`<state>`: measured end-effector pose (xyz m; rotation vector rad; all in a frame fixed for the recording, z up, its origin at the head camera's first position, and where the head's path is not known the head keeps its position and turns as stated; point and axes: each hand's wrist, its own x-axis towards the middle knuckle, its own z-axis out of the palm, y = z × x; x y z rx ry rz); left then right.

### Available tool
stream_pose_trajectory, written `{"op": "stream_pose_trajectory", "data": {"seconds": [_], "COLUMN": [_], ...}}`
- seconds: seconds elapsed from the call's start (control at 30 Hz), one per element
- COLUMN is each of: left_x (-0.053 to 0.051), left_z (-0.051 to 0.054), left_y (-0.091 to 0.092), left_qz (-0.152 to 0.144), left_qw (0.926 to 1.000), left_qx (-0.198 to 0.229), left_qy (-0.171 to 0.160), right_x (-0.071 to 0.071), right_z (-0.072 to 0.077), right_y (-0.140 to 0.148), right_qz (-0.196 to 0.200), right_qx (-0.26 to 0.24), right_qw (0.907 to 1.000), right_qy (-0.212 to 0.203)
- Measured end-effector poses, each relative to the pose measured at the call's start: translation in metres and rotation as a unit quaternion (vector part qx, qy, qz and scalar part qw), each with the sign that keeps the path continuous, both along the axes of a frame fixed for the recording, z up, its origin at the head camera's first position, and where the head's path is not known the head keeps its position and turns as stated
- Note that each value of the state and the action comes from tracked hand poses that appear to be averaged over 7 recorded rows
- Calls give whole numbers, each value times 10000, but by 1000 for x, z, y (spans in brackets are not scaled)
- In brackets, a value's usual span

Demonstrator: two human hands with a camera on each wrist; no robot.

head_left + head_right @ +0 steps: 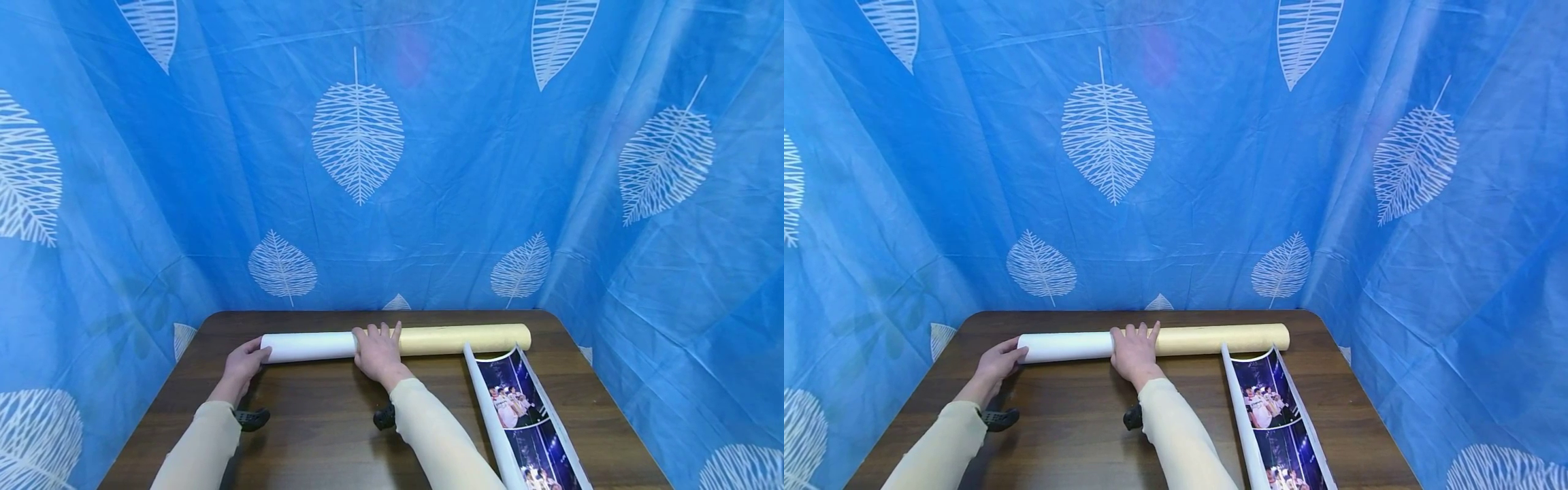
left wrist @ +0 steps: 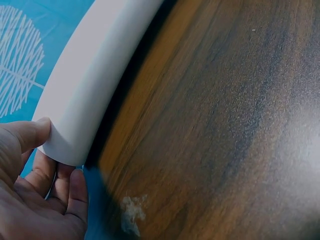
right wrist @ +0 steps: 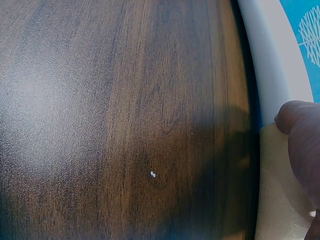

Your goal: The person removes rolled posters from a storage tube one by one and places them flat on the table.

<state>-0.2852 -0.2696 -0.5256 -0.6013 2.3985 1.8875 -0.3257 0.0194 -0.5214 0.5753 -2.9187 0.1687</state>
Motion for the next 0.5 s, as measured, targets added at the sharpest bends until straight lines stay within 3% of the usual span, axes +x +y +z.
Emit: {"op": "stream_pose_trajectory", "data": {"seconds": [0.5], "left_x": [3], "left_z": [-1], "left_y": [-9], "left_qz": [68], "left_qw": [10000], "left_qx": [11], "left_qy": [-24], "right_x": [-2], "right_z": [-4], "right_y": [0], "right_qz": [30], "right_qx": [10], "right_qw": [10000], "right_qy": [93]}}
